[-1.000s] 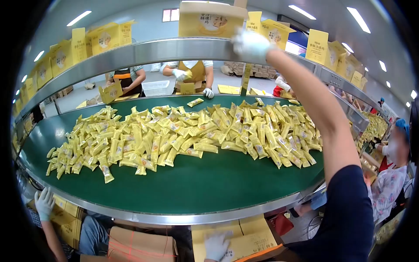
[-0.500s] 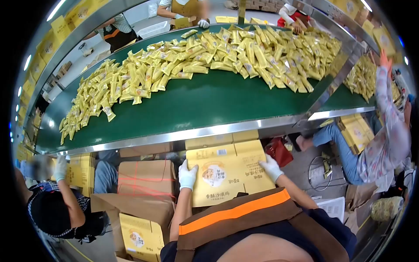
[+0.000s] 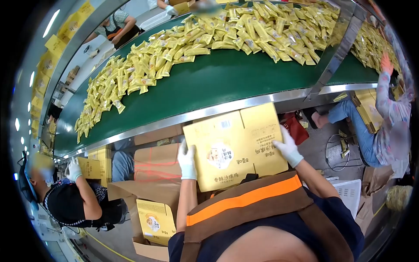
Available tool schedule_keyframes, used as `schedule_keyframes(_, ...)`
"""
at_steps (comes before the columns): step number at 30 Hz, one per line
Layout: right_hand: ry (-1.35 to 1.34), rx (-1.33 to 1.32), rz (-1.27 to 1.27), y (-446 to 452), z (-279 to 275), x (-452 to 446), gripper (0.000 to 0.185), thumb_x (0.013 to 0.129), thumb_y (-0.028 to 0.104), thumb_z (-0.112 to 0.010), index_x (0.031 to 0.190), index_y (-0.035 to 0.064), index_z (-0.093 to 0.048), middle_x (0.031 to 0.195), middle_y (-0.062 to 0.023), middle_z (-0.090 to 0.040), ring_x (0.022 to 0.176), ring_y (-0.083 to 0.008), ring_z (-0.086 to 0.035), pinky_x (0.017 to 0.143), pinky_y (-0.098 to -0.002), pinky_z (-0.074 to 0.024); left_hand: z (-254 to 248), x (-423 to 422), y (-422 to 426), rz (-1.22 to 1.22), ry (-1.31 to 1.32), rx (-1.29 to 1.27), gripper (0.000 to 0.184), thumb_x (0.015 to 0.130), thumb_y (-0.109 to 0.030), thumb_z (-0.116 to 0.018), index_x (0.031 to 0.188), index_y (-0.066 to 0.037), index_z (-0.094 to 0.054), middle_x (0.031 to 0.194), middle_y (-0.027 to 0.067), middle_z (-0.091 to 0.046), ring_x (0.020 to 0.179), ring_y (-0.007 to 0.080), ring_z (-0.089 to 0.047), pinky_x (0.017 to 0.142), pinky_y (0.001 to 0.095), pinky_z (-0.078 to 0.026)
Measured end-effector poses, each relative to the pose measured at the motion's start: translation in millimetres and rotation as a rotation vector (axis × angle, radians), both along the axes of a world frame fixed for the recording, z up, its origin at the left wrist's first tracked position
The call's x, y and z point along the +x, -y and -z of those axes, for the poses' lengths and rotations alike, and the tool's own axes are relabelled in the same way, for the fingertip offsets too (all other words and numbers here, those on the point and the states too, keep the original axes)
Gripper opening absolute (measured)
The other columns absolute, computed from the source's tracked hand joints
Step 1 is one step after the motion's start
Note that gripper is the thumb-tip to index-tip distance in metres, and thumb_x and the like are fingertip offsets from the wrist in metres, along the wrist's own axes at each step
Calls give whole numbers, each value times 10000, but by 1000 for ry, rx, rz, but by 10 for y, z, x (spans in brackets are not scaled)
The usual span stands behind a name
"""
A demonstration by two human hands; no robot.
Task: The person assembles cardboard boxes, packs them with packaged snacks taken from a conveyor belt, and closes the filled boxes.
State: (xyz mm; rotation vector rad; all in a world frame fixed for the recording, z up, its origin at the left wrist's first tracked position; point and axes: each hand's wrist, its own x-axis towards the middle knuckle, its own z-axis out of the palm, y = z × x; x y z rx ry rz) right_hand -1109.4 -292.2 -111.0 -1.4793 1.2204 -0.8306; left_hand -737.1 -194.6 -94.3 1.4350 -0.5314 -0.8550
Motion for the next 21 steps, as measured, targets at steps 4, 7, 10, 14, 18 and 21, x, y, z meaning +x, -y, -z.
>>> schedule_keyframes(4,-539,-1018,142,345,-1219,50,870,746,228,-790,1472,27,-355,1538,-280,-309,1407,-488,-306,1139,-535,-280,-820,85,47,208,-97,-304,516,915,-141,-669,1365,32,-484,1306,110,-599,1178,214,-575,1029,357,-446)
schedule_keyframes(7,-690,-1111,-89,594,-1731,218,738,753,248,-771,1392,48,-459,1428,-161,-480,1356,-359,-419,1124,-525,-294,-819,289,95,428,-156,-288,466,923,-153,-656,1331,12,-504,1290,112,-608,1190,220,-573,1046,366,-432)
schedule_keyframes(10,-716,-1109,-159,549,-1584,336,573,750,159,-752,1277,82,-540,1284,-88,-565,1238,-284,-523,1102,-492,-331,-790,123,123,345,-52,-248,439,941,-162,-631,1325,10,-508,1274,108,-612,1177,211,-577,1036,357,-433)
schedule_keyframes(14,-655,-1250,-123,504,-1591,291,470,728,120,-752,1174,85,-608,1127,-78,-608,1112,-288,-575,1035,-455,-397,-799,48,153,279,24,-213,429,959,-184,-606,1322,20,-505,1248,101,-619,1134,192,-589,1007,337,-445)
schedule_keyframes(18,-522,-1179,-53,554,-1615,317,235,759,137,-740,964,96,-633,910,-56,-622,850,-266,-587,826,-424,-428,-727,34,209,286,29,-262,456,962,-207,-599,1339,27,-493,1248,105,-615,1122,179,-584,1003,328,-441)
schedule_keyframes(21,-281,-1002,95,798,-1574,506,199,839,168,-700,680,88,-610,665,-50,-612,600,-265,-547,592,-397,-378,-913,-130,295,349,-8,-343,738,947,-390,-620,1485,20,-326,1450,109,-459,1326,216,-435,1117,362,-328)
